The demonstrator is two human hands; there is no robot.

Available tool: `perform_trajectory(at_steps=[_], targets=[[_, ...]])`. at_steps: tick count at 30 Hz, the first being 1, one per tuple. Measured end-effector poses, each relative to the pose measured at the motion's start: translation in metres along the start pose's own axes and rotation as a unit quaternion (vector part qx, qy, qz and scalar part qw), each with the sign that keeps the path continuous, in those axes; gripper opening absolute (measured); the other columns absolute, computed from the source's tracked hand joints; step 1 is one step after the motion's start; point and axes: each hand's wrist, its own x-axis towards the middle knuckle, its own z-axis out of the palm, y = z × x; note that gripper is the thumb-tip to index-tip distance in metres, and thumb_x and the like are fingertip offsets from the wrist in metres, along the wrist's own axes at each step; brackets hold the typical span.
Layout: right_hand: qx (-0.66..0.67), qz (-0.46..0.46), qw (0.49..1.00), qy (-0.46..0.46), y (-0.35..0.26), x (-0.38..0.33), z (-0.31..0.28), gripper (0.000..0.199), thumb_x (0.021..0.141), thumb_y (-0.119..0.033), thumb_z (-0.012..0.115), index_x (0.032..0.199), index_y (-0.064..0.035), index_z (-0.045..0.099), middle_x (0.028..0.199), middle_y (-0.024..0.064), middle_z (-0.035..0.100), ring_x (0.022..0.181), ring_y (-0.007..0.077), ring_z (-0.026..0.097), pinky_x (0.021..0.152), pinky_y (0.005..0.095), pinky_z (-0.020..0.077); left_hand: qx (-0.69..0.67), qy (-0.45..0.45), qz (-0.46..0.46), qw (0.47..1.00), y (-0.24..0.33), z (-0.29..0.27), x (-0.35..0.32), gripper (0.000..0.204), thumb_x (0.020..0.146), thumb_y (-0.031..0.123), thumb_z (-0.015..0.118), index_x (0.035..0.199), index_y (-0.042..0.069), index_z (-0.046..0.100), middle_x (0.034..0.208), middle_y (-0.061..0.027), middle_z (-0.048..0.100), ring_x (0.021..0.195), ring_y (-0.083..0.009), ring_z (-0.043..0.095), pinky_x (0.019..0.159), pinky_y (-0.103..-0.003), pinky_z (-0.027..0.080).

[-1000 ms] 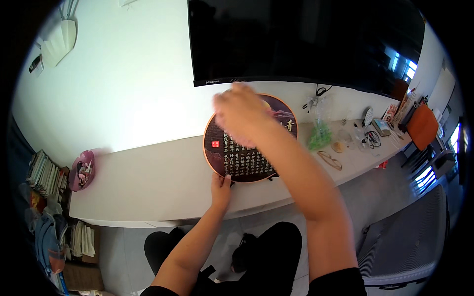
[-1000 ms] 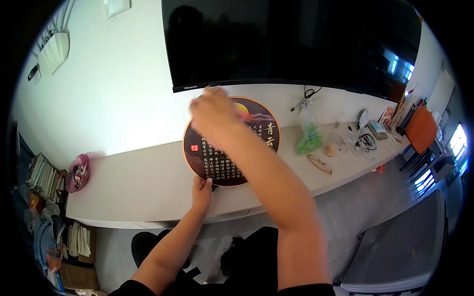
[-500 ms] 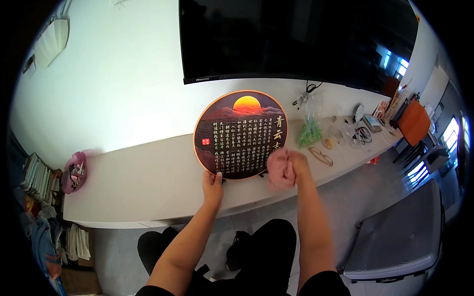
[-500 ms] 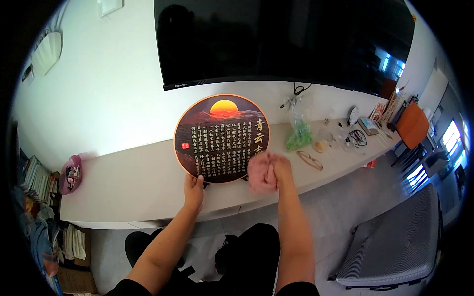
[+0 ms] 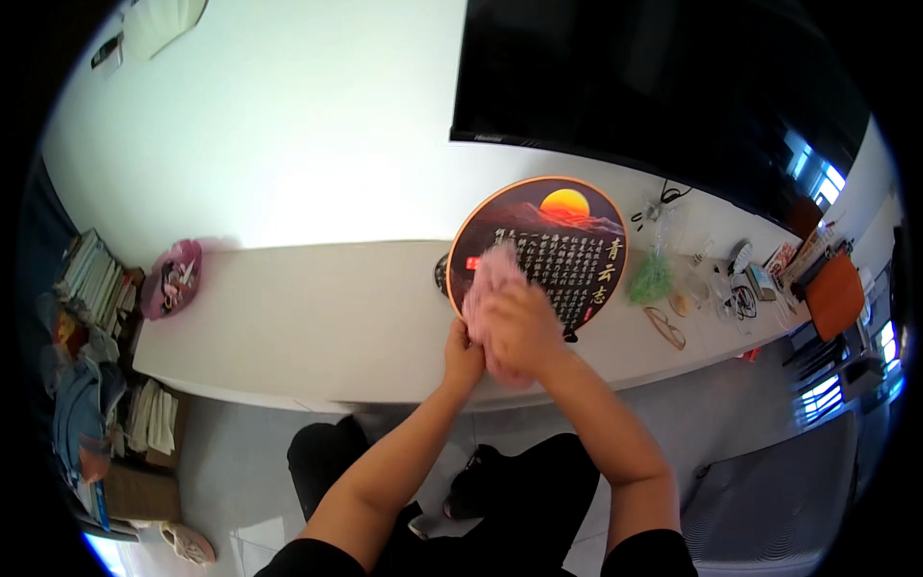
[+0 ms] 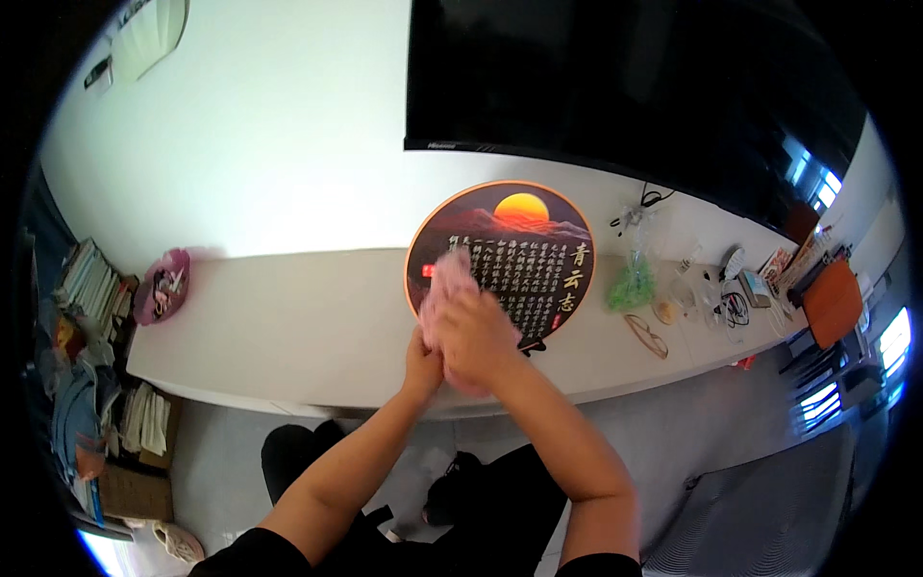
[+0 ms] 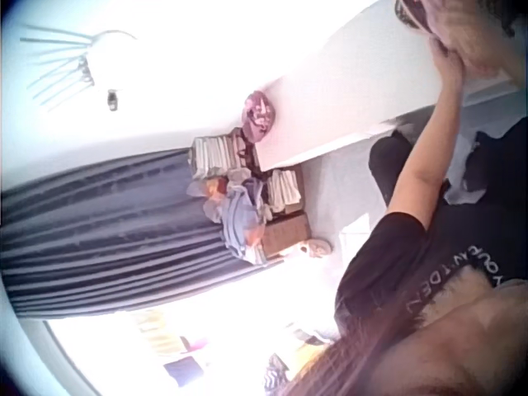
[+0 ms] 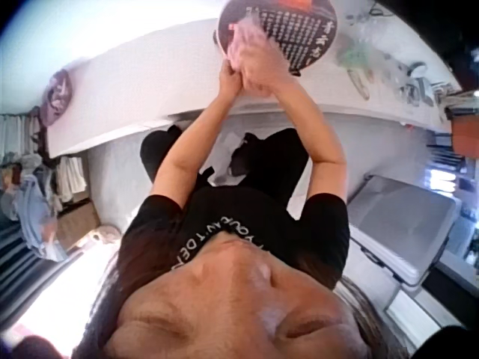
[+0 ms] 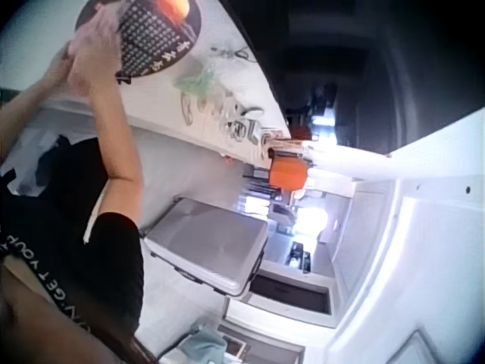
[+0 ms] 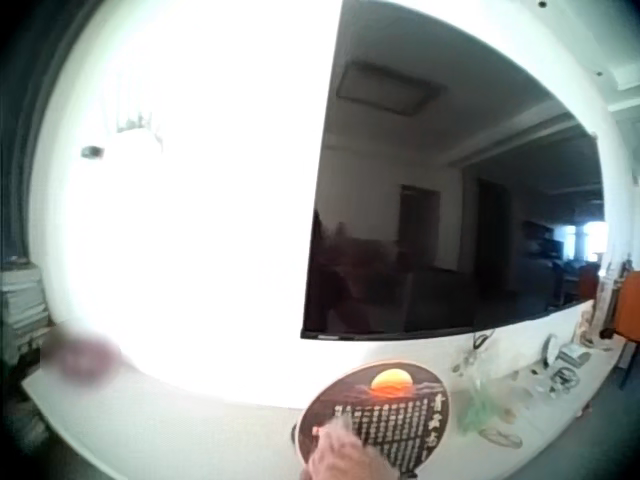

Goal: The person wipes a decorative plaque, a small metal tray, and a pair of glasses with a cloth. They then open a drawer to retrieve a plastic container and several cables, wiping the container and the desk surface.

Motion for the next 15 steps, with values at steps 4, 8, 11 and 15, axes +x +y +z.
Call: perform_trajectory(at_steps=[4,8,11,15], targets=[[-0.104,0.001,0.991,0.079,0.0,0.077,-0.007,0.022,0.072,-0.017,0.056,0.089,-0.0081,0.065,0.098,0.0033,0.062,0.089,0.0239,0.054,0.072,0.0392,0.0411,0.022,0.026,-0.057,0.998,-0.002,-0.006,-0.002,0.013,0.089,0.003,0.056,0.101,0.006,0.051,0.087,-0.0015,0.055,0.08,-0.0086,0.051,0.07,-0.025,0.043],[-0.198,-0.175,0.953,-0.147,-0.008,0.037,0.039,0.016,0.069,-0.018,0.059,0.082,-0.0091,0.064,0.093,0.0021,0.062,0.087,0.0219,0.054,0.071,0.0356,0.0428,0.406,0.067,-0.102,0.905,0.029,0.022,0.005,0.014,0.092,0.007,0.049,0.106,0.007,0.051,0.097,-0.0016,0.056,0.088,-0.0104,0.054,0.079,-0.026,0.044],[-0.085,-0.125,0.985,-0.078,-0.01,0.039,0.023,0.018,0.066,-0.016,0.059,0.083,-0.0092,0.064,0.093,0.0023,0.062,0.088,0.022,0.055,0.072,0.0355,0.0431,0.315,0.177,-0.187,0.914,0.071,0.055,-0.002,0.014,0.094,0.009,0.046,0.106,0.009,0.051,0.098,-0.0018,0.057,0.09,-0.0113,0.055,0.077,-0.026,0.046],[-0.047,0.01,0.997,0.067,-0.023,0.039,-0.004,0.022,0.067,-0.011,0.057,0.087,-0.0086,0.065,0.103,0.0036,0.062,0.091,0.0251,0.054,0.074,0.0377,0.0431,-0.038,0.009,0.001,0.999,0.0,-0.007,-0.001,0.015,0.092,0.002,0.047,0.105,0.008,0.05,0.085,0.0006,0.054,0.079,-0.0065,0.052,0.065,-0.021,0.042]])
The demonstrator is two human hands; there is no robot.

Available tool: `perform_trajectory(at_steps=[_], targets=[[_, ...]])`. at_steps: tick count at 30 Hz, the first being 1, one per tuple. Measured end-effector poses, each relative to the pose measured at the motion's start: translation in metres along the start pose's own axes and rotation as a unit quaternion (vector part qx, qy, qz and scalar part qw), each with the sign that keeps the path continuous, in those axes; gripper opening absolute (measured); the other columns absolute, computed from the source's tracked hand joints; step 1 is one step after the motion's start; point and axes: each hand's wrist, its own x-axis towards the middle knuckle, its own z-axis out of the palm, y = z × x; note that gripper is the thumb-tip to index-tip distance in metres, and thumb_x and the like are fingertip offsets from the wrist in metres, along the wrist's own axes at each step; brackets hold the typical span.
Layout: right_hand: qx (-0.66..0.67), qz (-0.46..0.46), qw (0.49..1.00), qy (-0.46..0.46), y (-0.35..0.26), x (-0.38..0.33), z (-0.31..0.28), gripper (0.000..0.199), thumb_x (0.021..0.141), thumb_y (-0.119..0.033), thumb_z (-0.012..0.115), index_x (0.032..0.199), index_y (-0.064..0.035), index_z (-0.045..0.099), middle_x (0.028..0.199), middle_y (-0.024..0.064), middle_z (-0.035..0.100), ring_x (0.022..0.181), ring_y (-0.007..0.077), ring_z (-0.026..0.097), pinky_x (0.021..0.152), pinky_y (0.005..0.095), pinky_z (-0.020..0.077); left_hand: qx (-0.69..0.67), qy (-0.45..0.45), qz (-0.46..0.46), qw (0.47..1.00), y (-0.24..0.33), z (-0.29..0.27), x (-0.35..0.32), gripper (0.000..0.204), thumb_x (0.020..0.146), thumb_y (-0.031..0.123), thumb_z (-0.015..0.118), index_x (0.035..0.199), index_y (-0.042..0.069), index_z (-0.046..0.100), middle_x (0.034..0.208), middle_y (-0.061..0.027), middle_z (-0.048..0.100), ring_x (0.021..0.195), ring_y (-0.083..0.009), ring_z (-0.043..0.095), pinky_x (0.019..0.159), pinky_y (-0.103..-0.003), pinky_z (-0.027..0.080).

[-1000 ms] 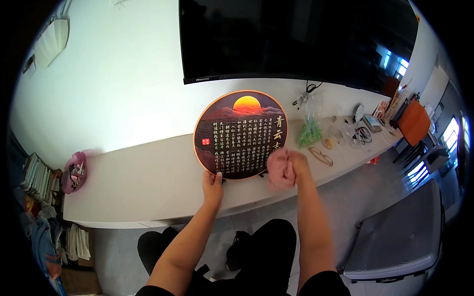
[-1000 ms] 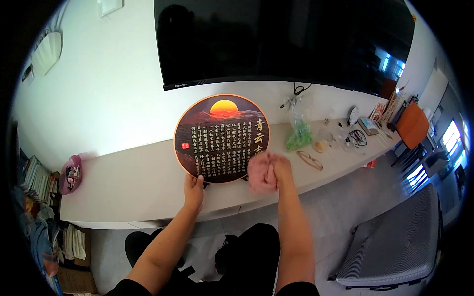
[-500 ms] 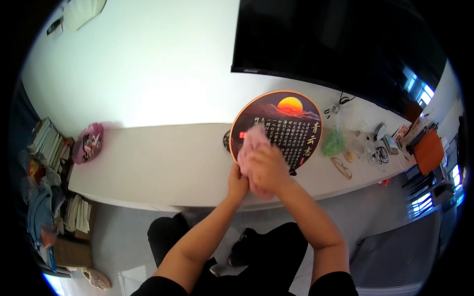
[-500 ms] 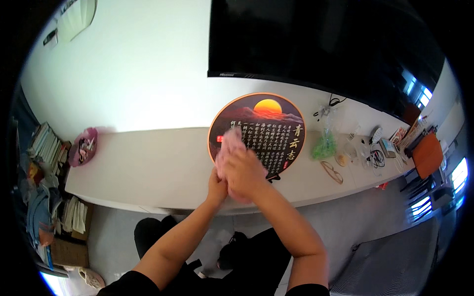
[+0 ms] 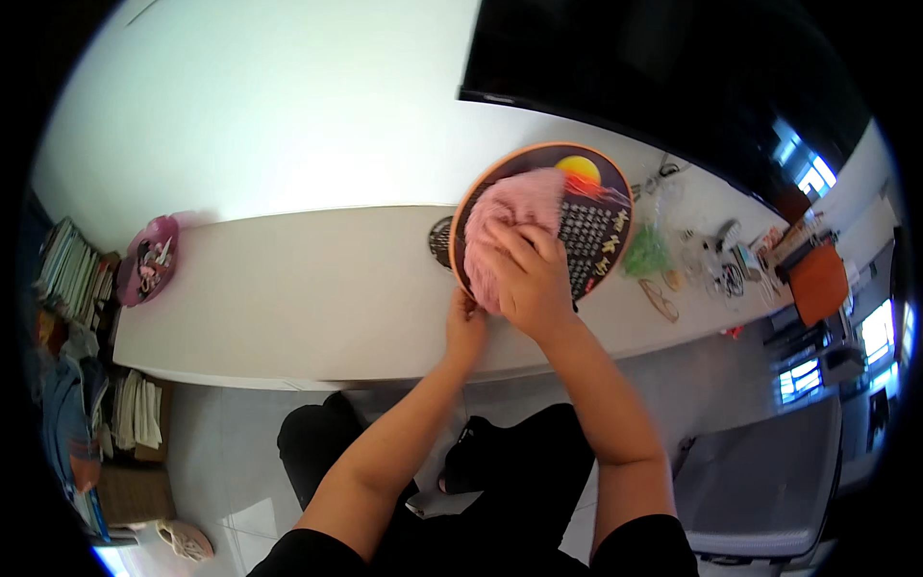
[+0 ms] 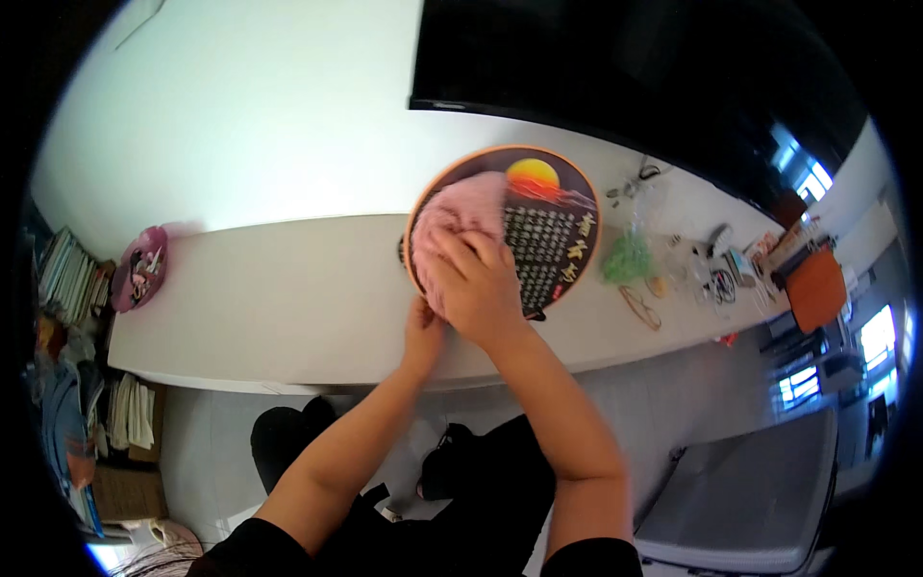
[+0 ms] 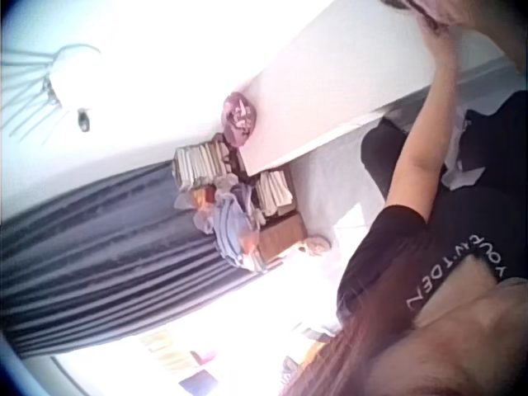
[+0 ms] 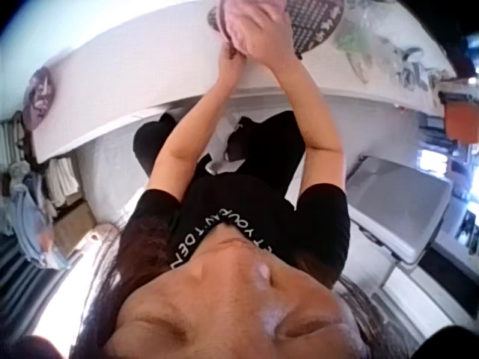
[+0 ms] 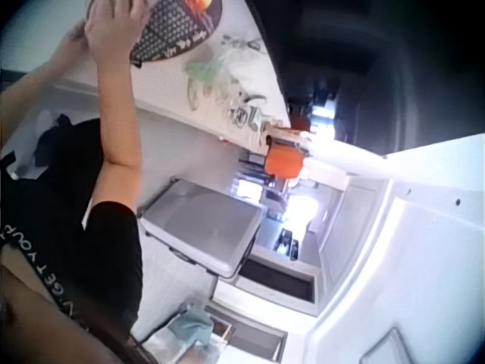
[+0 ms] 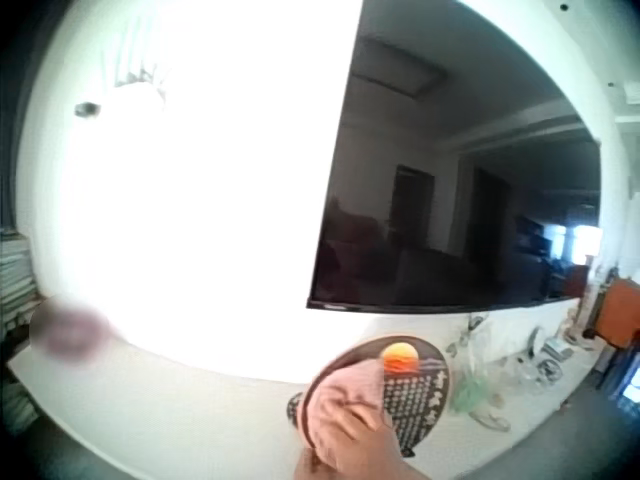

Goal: The person wipes a decorative plaque, a small metal tray, and a pair of glasses with a cloth. They then open a drawer to retrieve a plastic container and several cables, wiping the container and the desk surface.

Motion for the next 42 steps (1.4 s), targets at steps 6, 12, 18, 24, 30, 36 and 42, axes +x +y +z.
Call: perform_trajectory(at_steps=[6,12,18,24,30,36,42], targets=[[0.119,0.179,0.975,-0.049,0.002,-0.128,0.018,0.03,0.067,-0.002,0.054,0.093,-0.0066,0.067,0.106,0.0094,0.064,0.093,0.0307,0.056,0.083,0.0403,0.044,-0.032,-0.006,-0.094,0.995,0.013,0.013,-0.004,0.015,0.092,-0.002,0.046,0.105,0.006,0.048,0.096,-0.0041,0.059,0.085,-0.0094,0.054,0.077,-0.025,0.044],[0.003,0.211,0.961,0.181,0.054,-0.049,-0.017,0.027,0.069,-0.003,0.054,0.094,-0.0066,0.066,0.114,0.0137,0.06,0.103,0.0343,0.052,0.089,0.0446,0.0412,-0.028,-0.027,-0.079,0.996,0.012,0.004,-0.003,0.023,0.092,0.002,0.049,0.114,0.009,0.048,0.1,0.0007,0.058,0.085,-0.0062,0.052,0.074,-0.022,0.042],[0.053,0.391,0.911,0.117,0.037,-0.126,0.02,0.022,0.071,-0.003,0.055,0.09,-0.0058,0.065,0.098,0.0145,0.064,0.091,0.0347,0.059,0.082,0.0407,0.0467,-0.017,-0.029,-0.111,0.993,0.021,0.015,-0.005,0.028,0.093,0.006,0.05,0.12,0.013,0.047,0.102,0.0039,0.058,0.085,-0.0068,0.052,0.073,-0.022,0.041],[0.086,0.45,0.85,0.26,0.056,-0.113,-0.017,0.02,0.075,0.0,0.055,0.093,-0.0051,0.064,0.09,0.0131,0.064,0.079,0.0275,0.062,0.07,0.0343,0.0487,0.018,-0.04,-0.12,0.992,0.022,-0.004,-0.005,0.035,0.094,0.01,0.049,0.128,0.017,0.041,0.12,0.0029,0.053,0.106,-0.0114,0.048,0.086,-0.035,0.038],[0.241,0.501,0.78,0.288,0.159,-0.153,-0.016,0.029,0.079,0.003,0.051,0.107,0.0008,0.061,0.101,0.0122,0.064,0.089,0.0178,0.061,0.078,0.0301,0.0473,0.005,-0.058,-0.126,0.99,0.015,0.008,-0.005,0.031,0.095,0.009,0.048,0.125,0.016,0.042,0.116,0.0028,0.053,0.104,-0.0104,0.048,0.084,-0.032,0.039],[0.289,0.67,0.66,0.179,0.102,-0.211,-0.038,0.027,0.077,0.003,0.051,0.1,-0.0029,0.064,0.096,0.0136,0.066,0.088,0.0248,0.063,0.081,0.0324,0.0482,0.005,-0.02,-0.128,0.992,0.031,0.015,-0.01,0.031,0.094,0.01,0.049,0.124,0.016,0.043,0.108,0.002,0.055,0.099,-0.0104,0.049,0.084,-0.033,0.039],[0.045,0.578,0.813,0.06,0.034,-0.203,-0.004,0.023,0.072,-0.003,0.054,0.094,-0.004,0.063,0.09,0.0151,0.063,0.089,0.0349,0.059,0.078,0.0393,0.0482,0.01,-0.028,-0.146,0.989,0.025,0.004,-0.008,0.029,0.094,0.011,0.051,0.121,0.017,0.046,0.107,0.0024,0.056,0.098,-0.0112,0.051,0.085,-0.035,0.04]])
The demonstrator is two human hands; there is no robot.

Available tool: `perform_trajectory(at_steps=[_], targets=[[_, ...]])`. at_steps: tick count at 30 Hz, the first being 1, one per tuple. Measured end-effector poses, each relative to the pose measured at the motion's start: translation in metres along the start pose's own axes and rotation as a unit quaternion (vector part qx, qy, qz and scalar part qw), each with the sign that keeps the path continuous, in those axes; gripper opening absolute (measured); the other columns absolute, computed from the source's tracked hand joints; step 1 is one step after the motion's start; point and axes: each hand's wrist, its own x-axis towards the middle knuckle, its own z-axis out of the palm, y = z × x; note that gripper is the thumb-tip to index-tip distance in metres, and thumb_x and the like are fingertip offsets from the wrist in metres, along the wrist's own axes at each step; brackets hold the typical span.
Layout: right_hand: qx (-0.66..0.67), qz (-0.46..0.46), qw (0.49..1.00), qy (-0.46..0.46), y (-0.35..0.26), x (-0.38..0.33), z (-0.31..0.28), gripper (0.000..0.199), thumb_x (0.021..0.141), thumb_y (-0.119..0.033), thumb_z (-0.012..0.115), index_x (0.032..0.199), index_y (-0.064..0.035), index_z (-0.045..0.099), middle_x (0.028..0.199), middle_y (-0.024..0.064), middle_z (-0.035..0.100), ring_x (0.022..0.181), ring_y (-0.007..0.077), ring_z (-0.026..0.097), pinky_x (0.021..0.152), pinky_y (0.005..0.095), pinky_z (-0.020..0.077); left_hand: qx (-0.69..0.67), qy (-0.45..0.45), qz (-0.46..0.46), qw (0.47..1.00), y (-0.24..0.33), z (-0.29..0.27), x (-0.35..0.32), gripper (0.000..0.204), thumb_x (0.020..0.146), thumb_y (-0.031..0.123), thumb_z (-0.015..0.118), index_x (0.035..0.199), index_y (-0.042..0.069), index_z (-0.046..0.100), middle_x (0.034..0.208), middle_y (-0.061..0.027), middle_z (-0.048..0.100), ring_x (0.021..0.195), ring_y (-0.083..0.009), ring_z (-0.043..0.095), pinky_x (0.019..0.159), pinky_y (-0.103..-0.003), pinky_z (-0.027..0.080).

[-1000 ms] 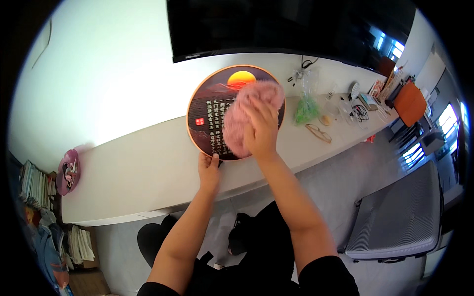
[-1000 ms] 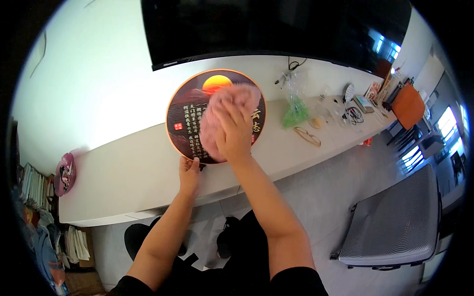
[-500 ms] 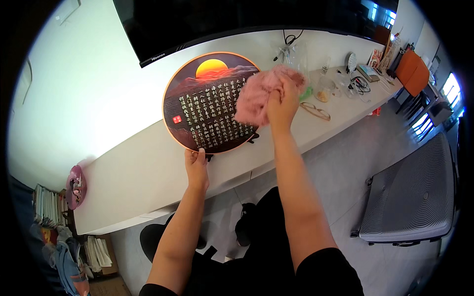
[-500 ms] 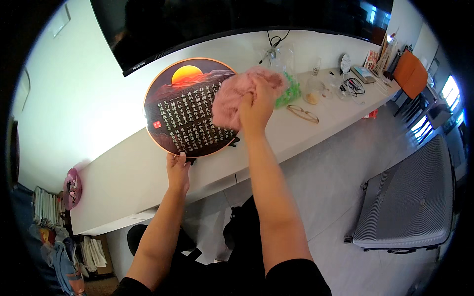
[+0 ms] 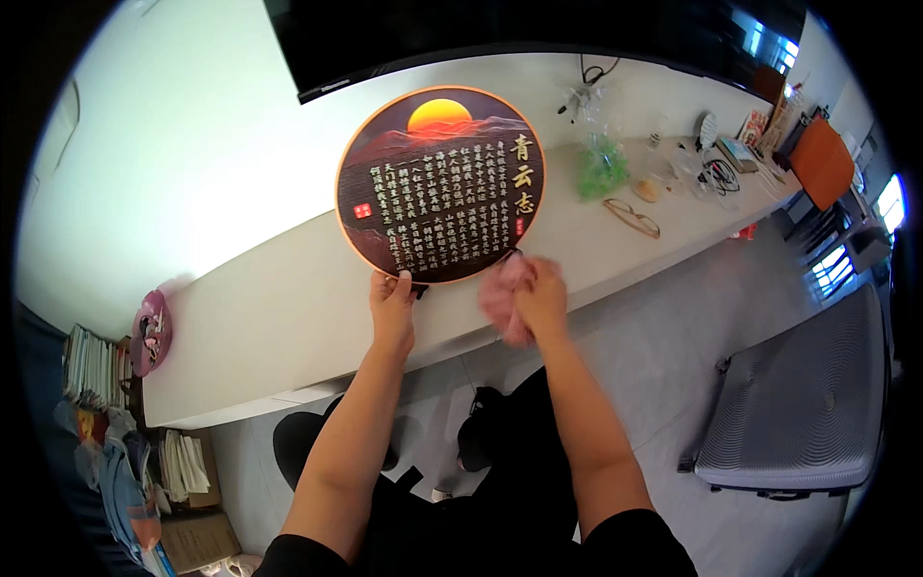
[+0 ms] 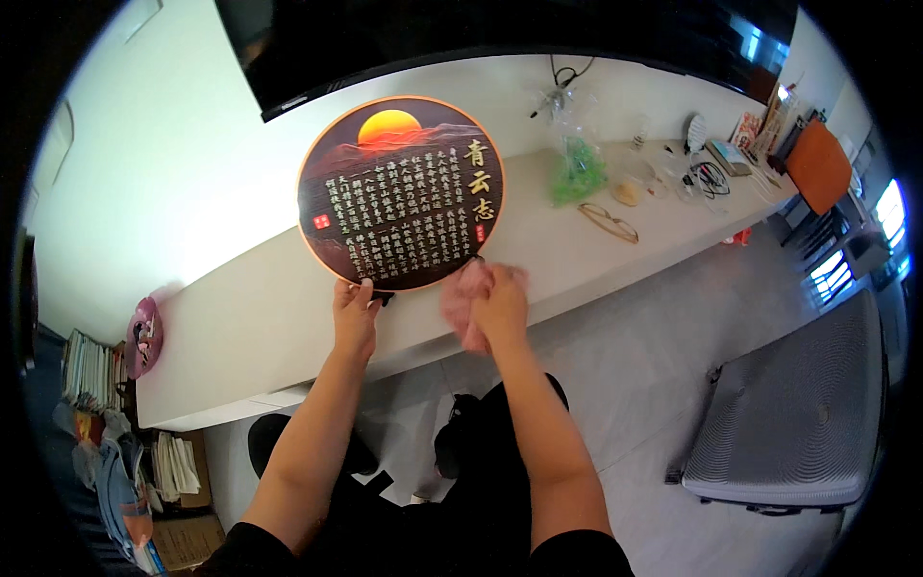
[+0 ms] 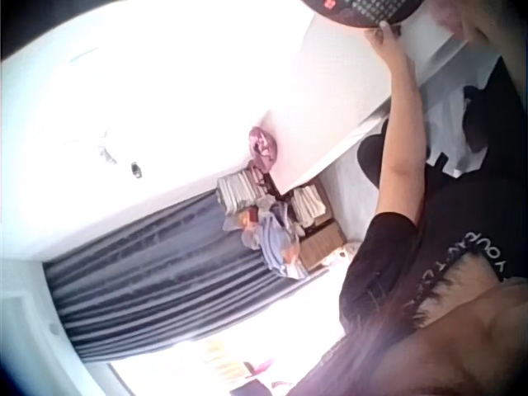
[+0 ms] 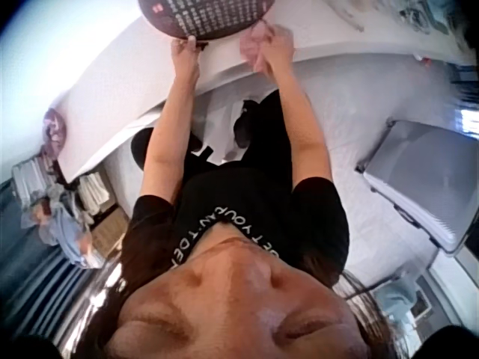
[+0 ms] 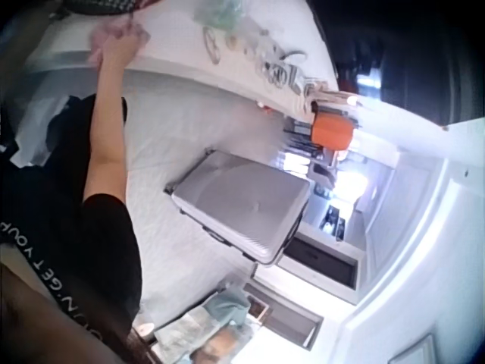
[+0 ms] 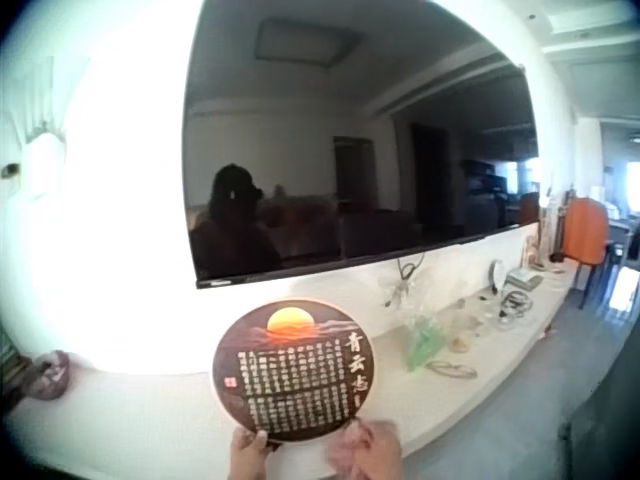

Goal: The person wipes a decorative plaque, a small metal tray, and a pair of glasses with a cloth. They then open a drawer to retrieve a plastic container and several cables, wiping the container and the desk surface.

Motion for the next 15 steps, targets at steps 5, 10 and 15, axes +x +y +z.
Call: perform_trajectory(at_steps=[5,10,15], targets=[[0.107,0.024,0.992,-0.056,-0.042,-0.017,0.006,0.021,0.071,-0.006,0.057,0.091,-0.0033,0.063,0.096,0.0202,0.059,0.092,0.0377,0.057,0.077,0.0427,0.0471,0.001,0.001,-0.02,1.0,0.005,-0.004,0.002,0.023,0.094,0.012,0.051,0.116,0.016,0.05,0.105,0.0033,0.057,0.098,-0.011,0.052,0.087,-0.036,0.04],[0.055,-0.039,0.985,-0.159,-0.038,-0.018,0.028,0.022,0.072,-0.001,0.056,0.093,-0.0001,0.062,0.094,0.0157,0.062,0.088,0.0265,0.061,0.076,0.0341,0.0479,-0.007,-0.01,-0.046,0.999,0.005,-0.009,0.005,0.018,0.094,0.013,0.051,0.112,0.015,0.053,0.106,0.003,0.057,0.099,-0.0116,0.052,0.087,-0.035,0.04],[0.136,0.094,0.985,0.059,-0.019,0.023,-0.008,0.047,0.072,0.001,0.059,0.118,-0.001,0.052,0.107,0.015,0.06,0.099,0.0227,0.059,0.081,0.0326,0.0476,0.038,-0.05,0.012,0.998,0.015,-0.011,0.001,0.023,0.087,0.009,0.062,0.109,0.007,0.054,0.101,0.0001,0.06,0.093,-0.0105,0.053,0.083,-0.03,0.041]])
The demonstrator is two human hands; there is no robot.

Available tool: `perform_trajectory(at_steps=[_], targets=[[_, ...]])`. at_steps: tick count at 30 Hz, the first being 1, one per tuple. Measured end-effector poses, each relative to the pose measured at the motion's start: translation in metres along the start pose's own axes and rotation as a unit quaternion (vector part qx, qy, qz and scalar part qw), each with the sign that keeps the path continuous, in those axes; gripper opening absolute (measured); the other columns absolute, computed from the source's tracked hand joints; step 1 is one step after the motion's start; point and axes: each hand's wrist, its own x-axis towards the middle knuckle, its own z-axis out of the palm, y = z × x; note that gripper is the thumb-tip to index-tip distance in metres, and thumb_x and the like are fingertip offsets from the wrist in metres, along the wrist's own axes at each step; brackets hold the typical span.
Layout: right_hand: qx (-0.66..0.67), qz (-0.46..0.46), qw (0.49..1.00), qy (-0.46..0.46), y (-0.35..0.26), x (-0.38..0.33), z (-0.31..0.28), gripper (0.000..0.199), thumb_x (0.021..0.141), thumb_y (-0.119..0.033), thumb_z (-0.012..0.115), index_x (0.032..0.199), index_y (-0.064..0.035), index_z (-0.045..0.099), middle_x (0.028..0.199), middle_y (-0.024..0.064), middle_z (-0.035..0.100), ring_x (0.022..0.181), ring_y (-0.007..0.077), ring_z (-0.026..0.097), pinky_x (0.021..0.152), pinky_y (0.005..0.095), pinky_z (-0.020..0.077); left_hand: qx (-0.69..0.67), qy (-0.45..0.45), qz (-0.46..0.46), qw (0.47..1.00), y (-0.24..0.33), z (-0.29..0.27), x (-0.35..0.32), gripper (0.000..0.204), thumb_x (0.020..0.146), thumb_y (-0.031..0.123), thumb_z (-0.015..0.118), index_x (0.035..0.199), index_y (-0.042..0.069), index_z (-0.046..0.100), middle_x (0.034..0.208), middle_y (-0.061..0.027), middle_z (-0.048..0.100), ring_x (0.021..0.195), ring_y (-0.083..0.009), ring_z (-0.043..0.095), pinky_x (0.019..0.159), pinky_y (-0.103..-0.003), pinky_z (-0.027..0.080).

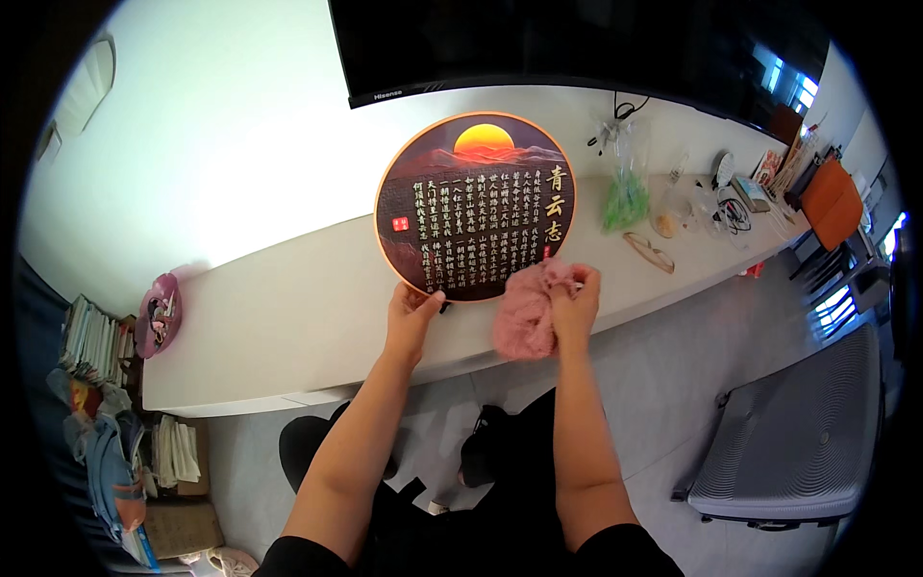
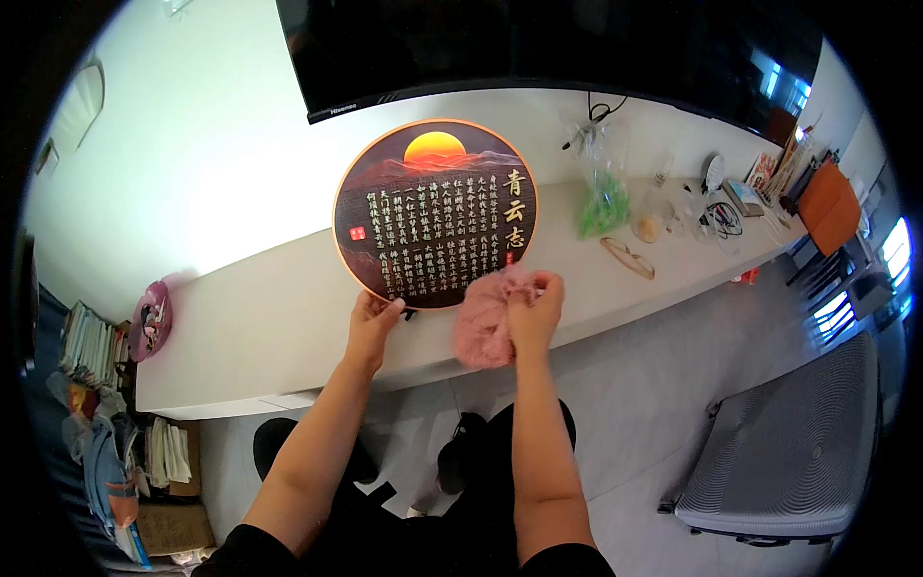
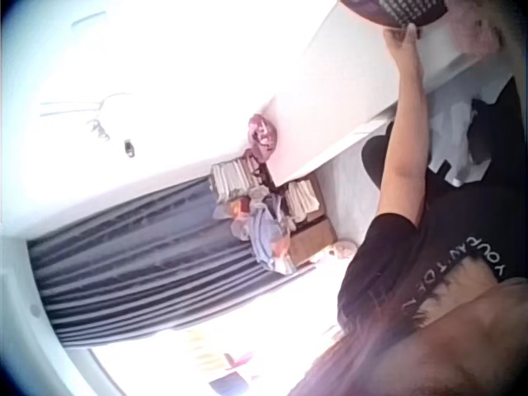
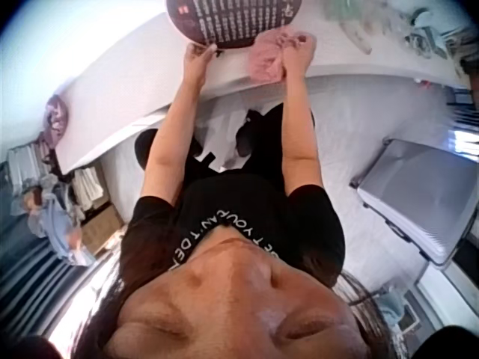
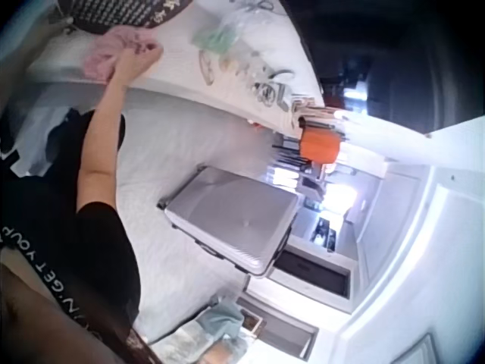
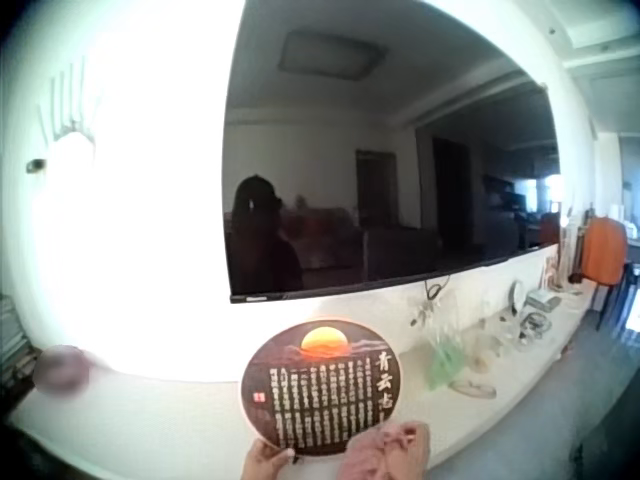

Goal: The person wipes a decorative plaque, a small metal tray, and a pair of glasses with a cloth. They then open a drawer to retrieve a plastic container and several cables, wiping the container and the desk surface.

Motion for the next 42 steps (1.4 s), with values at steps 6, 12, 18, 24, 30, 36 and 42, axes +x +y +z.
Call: perform_trajectory(at_steps=[6,12,18,24,30,36,42], targets=[[0.242,0.169,0.92,-0.257,0.016,0.03,0.004,0.045,0.076,0.002,0.064,0.119,0.0006,0.051,0.107,0.0095,0.06,0.096,0.0176,0.059,0.083,0.0278,0.047,0.102,0.015,0.007,0.995,-0.008,0.001,0.008,0.028,0.081,0.005,0.068,0.105,0.003,0.054,0.09,-0.0023,0.061,0.077,-0.0082,0.053,0.065,-0.023,0.043],[0.213,0.162,0.922,-0.28,0.016,0.009,0.009,0.025,0.08,0.002,0.063,0.103,-0.001,0.054,0.096,0.0063,0.061,0.089,0.0143,0.059,0.079,0.0277,0.0475,0.111,0.048,-0.004,0.993,0.003,-0.01,-0.002,0.023,0.081,0.004,0.067,0.098,0.002,0.052,0.082,-0.0033,0.06,0.07,-0.0089,0.053,0.06,-0.025,0.045],[0.215,0.122,0.922,-0.298,-0.004,-0.064,0.081,0.018,0.075,-0.002,0.066,0.091,-0.0015,0.06,0.087,0.0069,0.065,0.08,0.0161,0.062,0.073,0.0275,0.049,0.102,0.067,-0.033,0.992,0.046,-0.114,-0.022,0.028,0.082,0.005,0.066,0.105,0.004,0.05,0.089,-0.0039,0.06,0.077,-0.0115,0.057,0.065,-0.027,0.049],[0.084,0.045,0.947,-0.307,-0.04,-0.105,0.184,0.033,0.072,-0.016,0.069,0.099,0.0009,0.061,0.092,0.0179,0.066,0.088,0.0317,0.065,0.078,0.0375,0.0493,0.137,0.129,-0.041,0.981,0.086,-0.207,-0.024,0.031,0.084,0.007,0.064,0.111,0.007,0.048,0.092,-0.0023,0.059,0.083,-0.0123,0.058,0.071,-0.028,0.049],[0.031,0.013,0.949,-0.313,-0.079,-0.114,0.25,0.029,0.072,-0.008,0.067,0.1,0.001,0.064,0.091,0.0138,0.068,0.085,0.0241,0.065,0.077,0.0325,0.0485,0.107,0.138,-0.023,0.984,0.099,-0.263,-0.004,0.03,0.086,0.009,0.063,0.111,0.01,0.046,0.096,-0.0004,0.059,0.087,-0.0118,0.056,0.072,-0.031,0.047],[-0.027,-0.094,0.954,-0.284,-0.101,-0.108,0.226,0.027,0.071,-0.012,0.069,0.095,-0.001,0.061,0.091,0.0173,0.064,0.088,0.0333,0.062,0.078,0.0392,0.0479,0.142,0.145,-0.016,0.979,0.099,-0.276,-0.002,0.033,0.083,0.012,0.067,0.11,0.011,0.047,0.092,0.0012,0.06,0.083,-0.0093,0.054,0.068,-0.027,0.043],[-0.097,-0.438,0.814,-0.37,-0.081,-0.159,0.177,0.034,0.07,-0.029,0.067,0.095,-0.0085,0.059,0.097,0.0107,0.06,0.094,0.0312,0.057,0.081,0.0447,0.0441,0.16,0.169,0.021,0.972,0.095,-0.267,-0.008,0.039,0.077,0.014,0.07,0.109,0.008,0.048,0.094,-0.0013,0.058,0.076,-0.0099,0.052,0.064,-0.026,0.04]])
